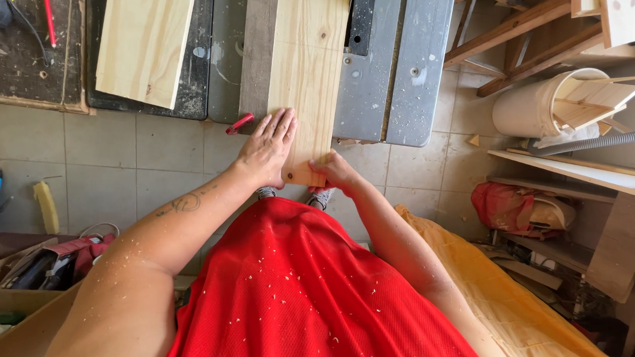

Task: Adjusting a table saw fence using a hammer and tape measure for precision, then cutting several wooden boards.

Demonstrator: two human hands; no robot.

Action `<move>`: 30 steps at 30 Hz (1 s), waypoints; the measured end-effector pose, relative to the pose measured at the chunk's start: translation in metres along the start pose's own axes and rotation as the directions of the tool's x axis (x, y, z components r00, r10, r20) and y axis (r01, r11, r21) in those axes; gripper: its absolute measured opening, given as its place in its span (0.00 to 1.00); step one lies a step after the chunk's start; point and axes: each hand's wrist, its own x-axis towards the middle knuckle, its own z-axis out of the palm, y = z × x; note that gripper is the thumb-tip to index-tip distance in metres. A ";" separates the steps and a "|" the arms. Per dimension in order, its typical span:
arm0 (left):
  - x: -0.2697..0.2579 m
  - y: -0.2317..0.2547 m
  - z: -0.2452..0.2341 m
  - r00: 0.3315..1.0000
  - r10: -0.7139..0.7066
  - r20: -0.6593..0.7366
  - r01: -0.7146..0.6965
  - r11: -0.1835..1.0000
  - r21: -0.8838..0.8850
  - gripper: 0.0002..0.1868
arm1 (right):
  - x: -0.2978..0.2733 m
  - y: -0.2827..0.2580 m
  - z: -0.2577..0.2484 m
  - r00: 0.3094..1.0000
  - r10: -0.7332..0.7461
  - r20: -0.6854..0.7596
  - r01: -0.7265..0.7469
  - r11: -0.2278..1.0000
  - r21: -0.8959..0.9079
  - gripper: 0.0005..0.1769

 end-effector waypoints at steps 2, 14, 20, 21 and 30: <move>0.007 -0.005 -0.005 1.000 0.007 -0.010 -0.007 1.000 0.017 0.81 | 0.001 -0.008 0.000 1.000 -0.010 -0.015 0.010 1.000 0.002 0.29; 0.057 -0.045 -0.031 1.000 0.017 -0.001 -0.017 0.999 -0.030 0.84 | -0.067 -0.016 -0.081 0.439 -0.807 -0.396 -0.063 0.411 -0.909 0.22; 0.096 -0.070 -0.054 0.999 0.038 0.004 -0.037 0.998 -0.060 0.83 | -0.095 -0.033 -0.081 0.720 -0.472 -0.508 -0.265 0.490 -0.831 0.52; 0.105 -0.075 -0.052 0.998 0.038 0.039 -0.038 0.999 -0.022 0.86 | -0.085 -0.024 -0.090 0.729 -0.469 -0.498 -0.280 0.459 -0.843 0.52; 0.157 -0.108 -0.076 0.990 0.035 0.134 -0.040 0.998 0.041 0.90 | -0.073 -0.019 -0.093 0.731 -0.444 -0.518 -0.342 0.418 -0.841 0.50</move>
